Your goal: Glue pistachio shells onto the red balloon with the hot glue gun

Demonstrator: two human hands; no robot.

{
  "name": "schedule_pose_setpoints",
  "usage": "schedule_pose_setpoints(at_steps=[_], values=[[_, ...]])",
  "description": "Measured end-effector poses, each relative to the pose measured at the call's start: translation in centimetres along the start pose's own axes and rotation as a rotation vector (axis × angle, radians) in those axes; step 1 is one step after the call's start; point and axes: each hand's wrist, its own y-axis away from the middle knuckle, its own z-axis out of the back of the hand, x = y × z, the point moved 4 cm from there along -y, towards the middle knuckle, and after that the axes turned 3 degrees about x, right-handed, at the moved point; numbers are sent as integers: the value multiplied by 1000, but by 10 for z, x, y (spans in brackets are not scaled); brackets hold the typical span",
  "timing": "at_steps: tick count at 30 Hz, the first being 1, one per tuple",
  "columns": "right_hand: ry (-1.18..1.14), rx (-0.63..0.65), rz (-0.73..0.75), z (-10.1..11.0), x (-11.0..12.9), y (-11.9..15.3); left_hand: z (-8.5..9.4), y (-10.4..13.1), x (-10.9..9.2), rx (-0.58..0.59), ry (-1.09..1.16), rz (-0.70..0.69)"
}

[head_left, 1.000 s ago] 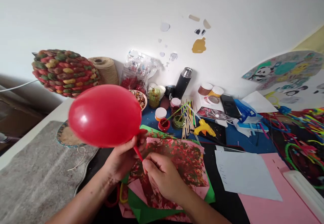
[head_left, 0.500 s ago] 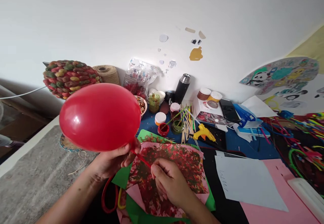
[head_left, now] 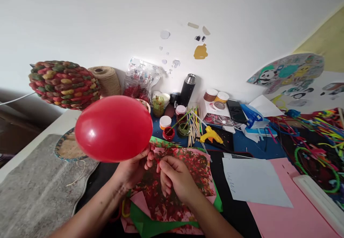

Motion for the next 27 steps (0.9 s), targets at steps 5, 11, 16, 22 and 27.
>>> schedule_pose_setpoints(at_steps=[5,11,16,22,27], values=[[-47,-93,86,10,-2,-1,5,-5,-17,-152,121,-131],[-19,-124,132,8,-4,1,3,-8,-19,-230,176,-143],[-27,-160,187,-5,-2,-9,-12,-4,-1,-182,152,-115],[-80,-251,213,-13,-10,-15,-14,-5,6,-132,109,-158],[-161,-293,210,-17,-13,-17,-9,-7,14,-122,72,-191]])
